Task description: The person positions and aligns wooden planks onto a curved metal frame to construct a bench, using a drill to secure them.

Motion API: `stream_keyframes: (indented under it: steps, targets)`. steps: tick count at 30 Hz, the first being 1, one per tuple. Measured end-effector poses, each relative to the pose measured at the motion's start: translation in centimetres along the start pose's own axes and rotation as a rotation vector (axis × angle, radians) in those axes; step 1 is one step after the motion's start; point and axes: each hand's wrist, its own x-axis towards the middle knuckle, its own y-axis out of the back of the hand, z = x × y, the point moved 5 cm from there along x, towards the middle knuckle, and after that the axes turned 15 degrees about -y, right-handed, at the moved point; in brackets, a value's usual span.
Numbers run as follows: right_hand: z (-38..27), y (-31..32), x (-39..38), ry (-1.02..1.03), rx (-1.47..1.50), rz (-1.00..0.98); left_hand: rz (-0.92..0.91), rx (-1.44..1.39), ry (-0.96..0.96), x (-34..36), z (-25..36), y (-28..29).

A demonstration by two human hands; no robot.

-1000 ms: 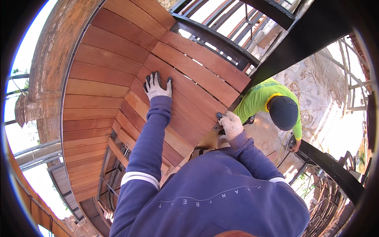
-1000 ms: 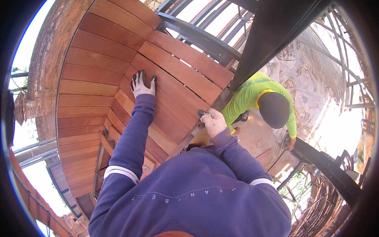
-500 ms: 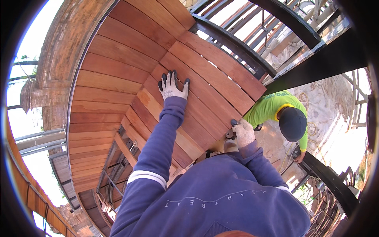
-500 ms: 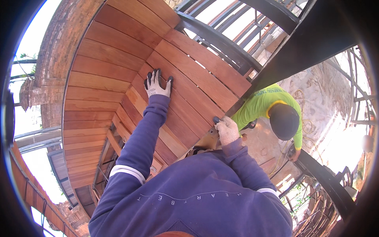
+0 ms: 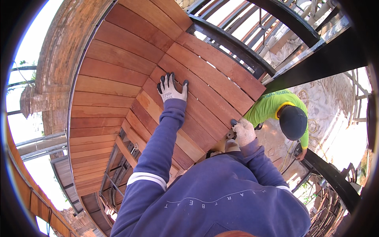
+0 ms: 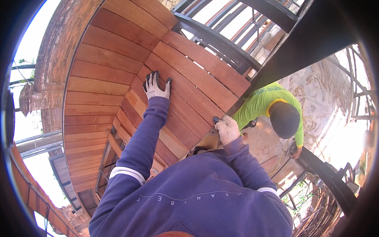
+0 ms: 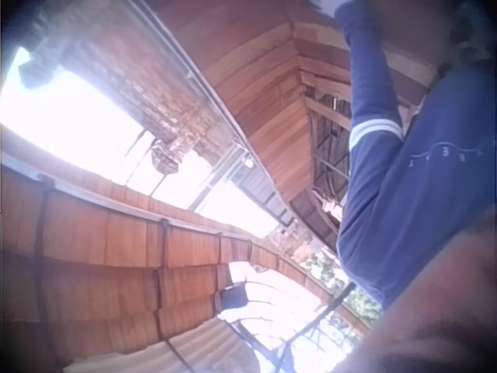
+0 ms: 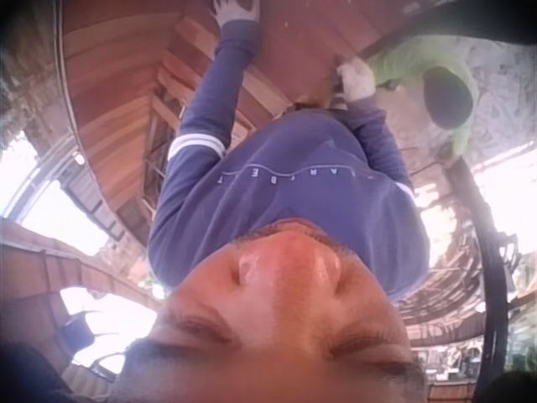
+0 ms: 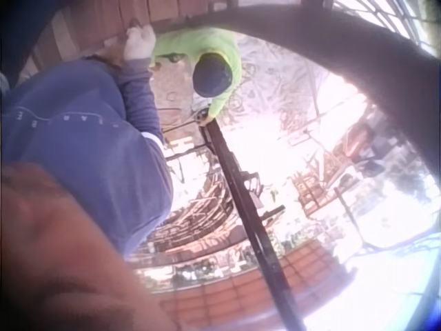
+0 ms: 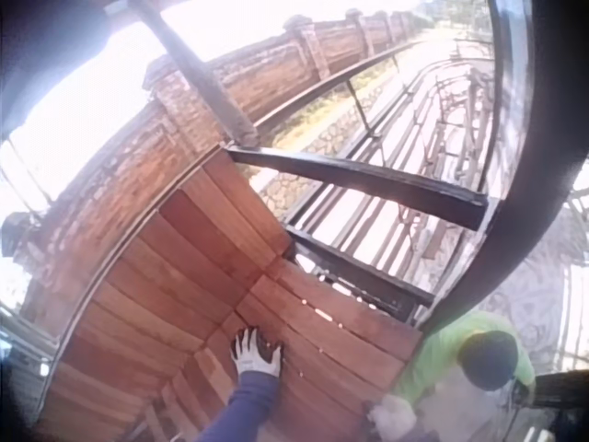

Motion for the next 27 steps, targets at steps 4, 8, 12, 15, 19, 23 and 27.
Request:
stream_keyframes:
  steps: [4, 8, 12, 15, 19, 23, 27]
  targets:
    - [-1.2, 0.0, -0.6, 0.015, -0.062, 0.018, -0.005, 0.004, 0.015, -0.1, 0.2, 0.0]
    - [-0.6, 0.0, -0.4, -0.011, 0.002, -0.004, 0.019, 0.033, -0.003, -0.2, 0.3, 0.2]
    - [-0.5, 0.2, -0.8, -0.026, -0.023, 0.058, -0.034, -0.014, 0.011, 0.0, 0.5, -0.2]
    - [0.6, -0.3, -0.2, -0.028, 0.031, 0.060, 0.026, -0.007, -0.019, -0.2, 0.0, -0.1]
    - [-0.1, -0.7, -1.0, -0.001, 0.137, -0.050, 0.039, 0.050, -0.040, -0.2, -0.2, -0.2]
    - [0.0, -0.7, -1.5, -0.011, 0.142, -0.058, 0.024, 0.045, -0.044, 0.0, -0.1, -0.3]
    - [1.3, -1.3, -1.3, -0.063, 0.180, -0.120, 0.017, 0.034, -0.053, 0.1, 0.0, -0.2]
